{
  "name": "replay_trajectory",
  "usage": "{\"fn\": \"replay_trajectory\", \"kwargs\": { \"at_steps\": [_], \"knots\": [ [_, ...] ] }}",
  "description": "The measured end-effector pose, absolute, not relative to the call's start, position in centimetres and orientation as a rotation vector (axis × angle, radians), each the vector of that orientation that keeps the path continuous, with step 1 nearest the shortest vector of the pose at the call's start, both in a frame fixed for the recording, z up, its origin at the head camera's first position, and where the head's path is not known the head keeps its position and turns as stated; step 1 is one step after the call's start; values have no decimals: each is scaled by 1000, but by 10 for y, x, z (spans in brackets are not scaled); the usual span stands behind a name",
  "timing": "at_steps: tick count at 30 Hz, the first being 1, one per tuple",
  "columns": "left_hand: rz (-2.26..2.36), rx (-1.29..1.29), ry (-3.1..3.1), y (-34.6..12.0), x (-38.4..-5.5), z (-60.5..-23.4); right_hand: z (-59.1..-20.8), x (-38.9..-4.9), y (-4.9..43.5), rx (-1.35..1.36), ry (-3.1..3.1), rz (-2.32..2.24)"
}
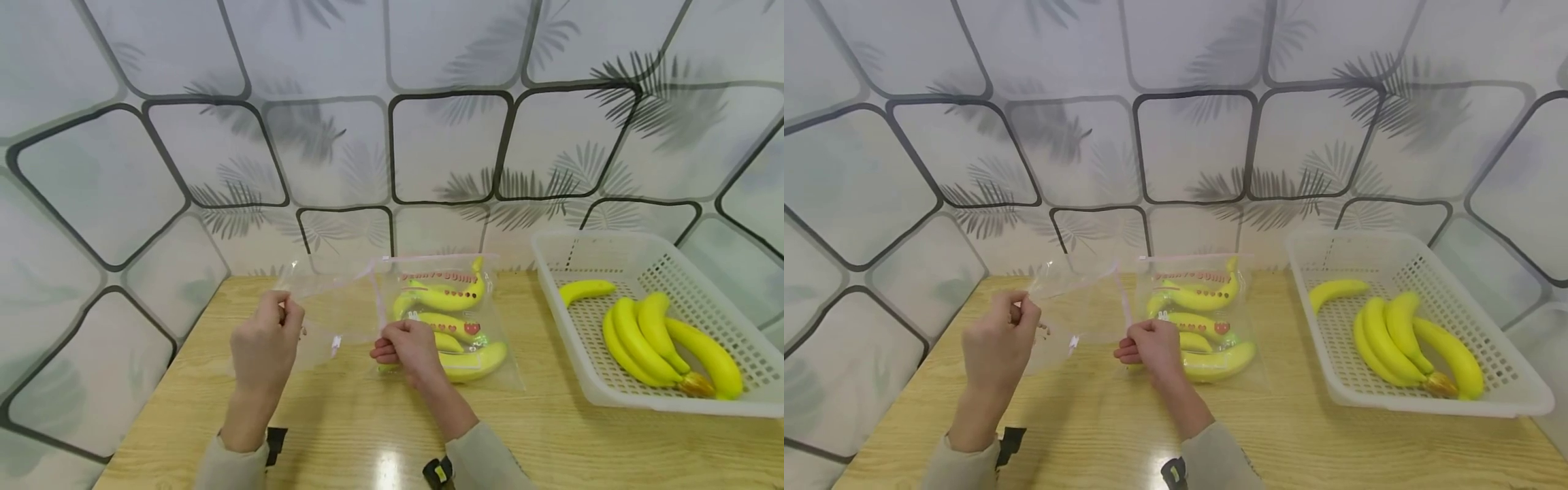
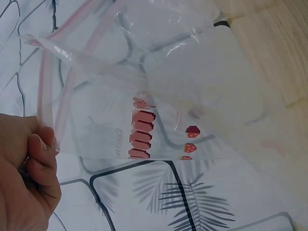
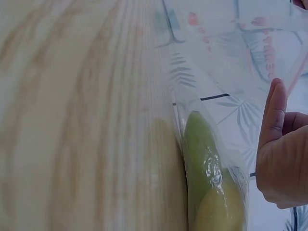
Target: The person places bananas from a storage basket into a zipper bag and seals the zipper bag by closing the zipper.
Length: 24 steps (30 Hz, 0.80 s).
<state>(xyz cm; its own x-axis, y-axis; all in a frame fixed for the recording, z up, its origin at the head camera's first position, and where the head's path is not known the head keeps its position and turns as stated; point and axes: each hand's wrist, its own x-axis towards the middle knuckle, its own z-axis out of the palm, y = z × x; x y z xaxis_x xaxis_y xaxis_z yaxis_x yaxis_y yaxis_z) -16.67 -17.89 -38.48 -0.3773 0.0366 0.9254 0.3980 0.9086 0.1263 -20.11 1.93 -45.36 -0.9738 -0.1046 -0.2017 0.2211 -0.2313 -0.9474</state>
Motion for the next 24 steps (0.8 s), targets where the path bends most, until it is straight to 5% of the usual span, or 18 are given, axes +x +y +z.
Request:
{"fn": "replay_trajectory", "kwargs": {
  "at_steps": [24],
  "knots": [
    [-279,-534,-1903,-143,-164,-387,-431,-198,33,-48,2080,-2313]
  ]
}}
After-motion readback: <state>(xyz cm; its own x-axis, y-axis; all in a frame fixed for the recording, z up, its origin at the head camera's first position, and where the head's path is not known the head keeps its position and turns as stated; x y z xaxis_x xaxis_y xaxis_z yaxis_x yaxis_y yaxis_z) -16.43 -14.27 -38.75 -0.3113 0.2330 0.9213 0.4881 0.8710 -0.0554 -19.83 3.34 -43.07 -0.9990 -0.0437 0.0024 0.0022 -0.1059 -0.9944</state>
